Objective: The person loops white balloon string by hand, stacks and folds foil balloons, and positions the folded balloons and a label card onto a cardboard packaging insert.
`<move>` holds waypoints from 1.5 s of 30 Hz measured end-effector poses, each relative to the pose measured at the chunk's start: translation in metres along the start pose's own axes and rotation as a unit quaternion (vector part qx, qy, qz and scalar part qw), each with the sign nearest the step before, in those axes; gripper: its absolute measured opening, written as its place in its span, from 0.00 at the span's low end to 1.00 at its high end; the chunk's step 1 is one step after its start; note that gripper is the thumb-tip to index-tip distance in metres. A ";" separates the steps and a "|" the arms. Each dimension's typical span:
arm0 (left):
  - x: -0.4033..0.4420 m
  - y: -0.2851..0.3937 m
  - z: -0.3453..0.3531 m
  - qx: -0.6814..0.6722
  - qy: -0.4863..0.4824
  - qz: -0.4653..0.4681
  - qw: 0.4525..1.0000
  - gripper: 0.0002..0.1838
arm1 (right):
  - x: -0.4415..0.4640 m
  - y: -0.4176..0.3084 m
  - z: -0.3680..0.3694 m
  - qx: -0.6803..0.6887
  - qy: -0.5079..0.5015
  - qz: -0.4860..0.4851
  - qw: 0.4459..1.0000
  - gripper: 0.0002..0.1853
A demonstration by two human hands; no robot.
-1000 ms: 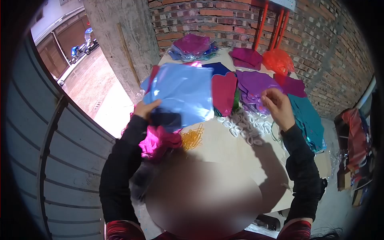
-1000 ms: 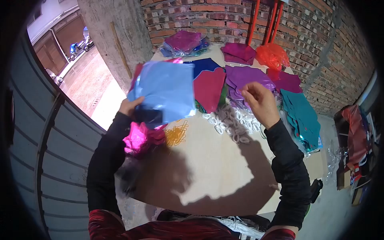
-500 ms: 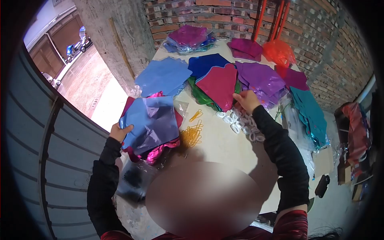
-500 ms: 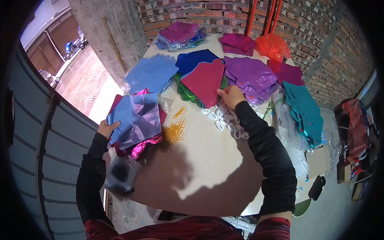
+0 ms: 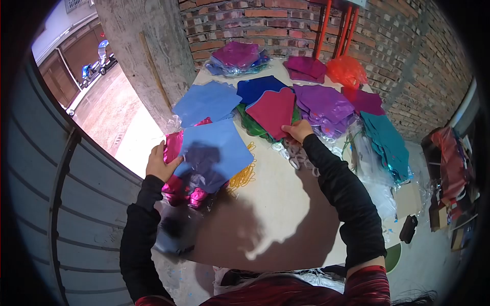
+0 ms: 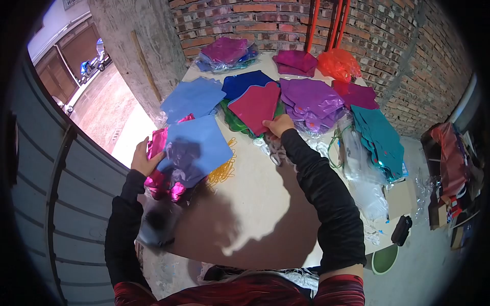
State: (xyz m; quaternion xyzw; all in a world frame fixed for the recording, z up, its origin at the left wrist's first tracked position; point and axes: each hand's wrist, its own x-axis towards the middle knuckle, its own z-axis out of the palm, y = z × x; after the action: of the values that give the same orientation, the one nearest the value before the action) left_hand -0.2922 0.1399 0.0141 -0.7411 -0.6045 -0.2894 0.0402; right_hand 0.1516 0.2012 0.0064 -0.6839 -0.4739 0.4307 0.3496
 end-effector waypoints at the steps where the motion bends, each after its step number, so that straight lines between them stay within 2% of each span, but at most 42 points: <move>1: -0.002 0.009 -0.011 0.017 0.038 0.049 0.998 0.39 | 0.000 0.000 0.001 0.032 0.015 -0.010 0.999 0.14; 2: -0.004 0.022 -0.019 0.028 0.077 0.087 0.993 0.33 | 0.000 0.000 0.002 0.076 0.022 0.013 0.997 0.13; 5: -0.008 0.054 -0.022 -0.113 0.045 0.097 0.988 0.29 | 0.001 -0.007 0.009 0.194 0.016 0.072 0.978 0.10; 6: -0.012 0.073 -0.019 -0.109 0.048 0.086 0.989 0.25 | 0.011 -0.003 0.011 0.225 -0.002 0.086 0.971 0.09; 7: -0.015 0.089 -0.017 -0.212 -0.012 0.047 0.976 0.21 | 0.016 -0.001 0.012 0.254 -0.022 0.100 0.962 0.08; 8: -0.021 0.103 -0.001 -0.373 -0.029 0.019 0.927 0.20 | 0.013 -0.005 0.011 0.285 -0.040 0.103 0.952 0.08; 9: -0.022 0.110 0.012 -0.383 -0.062 0.032 0.921 0.19 | 0.006 -0.010 0.010 0.316 -0.060 0.107 0.941 0.07; 11: -0.021 0.140 0.022 -0.537 -0.264 -0.051 0.800 0.31 | -0.014 -0.017 0.010 0.366 -0.107 0.110 0.918 0.06; 12: -0.024 0.152 0.042 -0.717 -0.307 -0.134 0.610 0.37 | -0.032 -0.016 0.013 0.386 -0.134 0.107 0.906 0.05; 14: -0.021 0.206 0.030 -0.720 -0.345 -0.345 0.494 0.44 | -0.090 -0.014 0.018 0.400 -0.164 0.093 0.897 0.04; 15: -0.024 0.219 0.029 -0.736 -0.333 -0.382 0.449 0.44 | -0.127 -0.013 0.019 0.397 -0.166 0.080 0.899 0.04; 17: -0.041 0.239 0.029 -0.835 -0.262 -0.301 0.378 0.34 | -0.178 0.018 0.023 0.367 -0.237 0.015 0.899 0.05; 19: -0.073 0.234 0.044 -0.809 -0.342 -0.266 0.398 0.29 | -0.241 0.028 0.019 0.334 -0.229 -0.010 0.914 0.08; 22: -0.119 0.253 0.008 -0.801 -0.387 -0.268 0.370 0.19 | -0.300 0.065 0.006 0.221 -0.242 -0.041 0.944 0.12; 23: -0.135 0.248 0.012 -0.766 -0.340 -0.303 0.454 0.19 | -0.314 0.073 -0.005 0.207 -0.237 -0.034 0.949 0.12; 25: -0.151 0.239 -0.003 -0.588 -0.360 -0.137 0.711 0.22 | -0.337 0.092 -0.029 0.176 -0.231 -0.023 0.957 0.13; 26: -0.158 0.240 -0.013 -0.469 -0.354 -0.044 0.808 0.24 | -0.340 0.110 -0.037 0.211 -0.179 -0.091 0.957 0.15; 27: -0.160 0.249 -0.027 -0.433 -0.341 0.067 0.832 0.26 | -0.351 0.105 -0.053 0.055 -0.074 -0.155 0.984 0.19; 29: -0.165 0.265 -0.051 -0.348 -0.306 0.284 0.840 0.29 | -0.362 0.105 -0.074 -0.082 0.086 -0.264 0.957 0.27; 30: -0.173 0.267 -0.041 -0.242 -0.270 0.364 0.858 0.31 | -0.361 0.107 -0.078 -0.151 0.126 -0.338 0.921 0.32; 31: -0.182 0.268 -0.037 -0.188 -0.272 0.393 0.858 0.30 | -0.362 0.113 -0.081 -0.218 0.163 -0.405 0.873 0.36; 32: -0.192 0.269 -0.034 -0.135 -0.271 0.420 0.856 0.30 | -0.363 0.125 -0.080 -0.245 0.141 -0.409 0.868 0.42; 33: -0.199 0.268 -0.030 -0.077 -0.264 0.448 0.851 0.29 | -0.369 0.130 -0.079 -0.309 0.135 -0.399 0.853 0.42; 38: -0.230 0.258 -0.027 -0.105 -0.258 0.403 0.871 0.30 | -0.371 0.158 -0.075 -0.306 0.045 -0.468 0.828 0.26; 41: -0.243 0.257 -0.027 -0.122 -0.219 0.380 0.890 0.28 | -0.372 0.157 -0.074 -0.280 0.010 -0.471 0.836 0.19; 45: -0.266 0.255 -0.023 -0.141 -0.181 0.343 0.911 0.25 | -0.369 0.163 -0.075 -0.282 0.004 -0.475 0.833 0.18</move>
State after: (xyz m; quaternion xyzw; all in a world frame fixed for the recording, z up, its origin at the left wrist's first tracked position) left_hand -0.0937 -0.1695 -0.0203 -0.9403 -0.2632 -0.2011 -0.0780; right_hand 0.2105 -0.2041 -0.0143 -0.4447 -0.8401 0.0568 0.3052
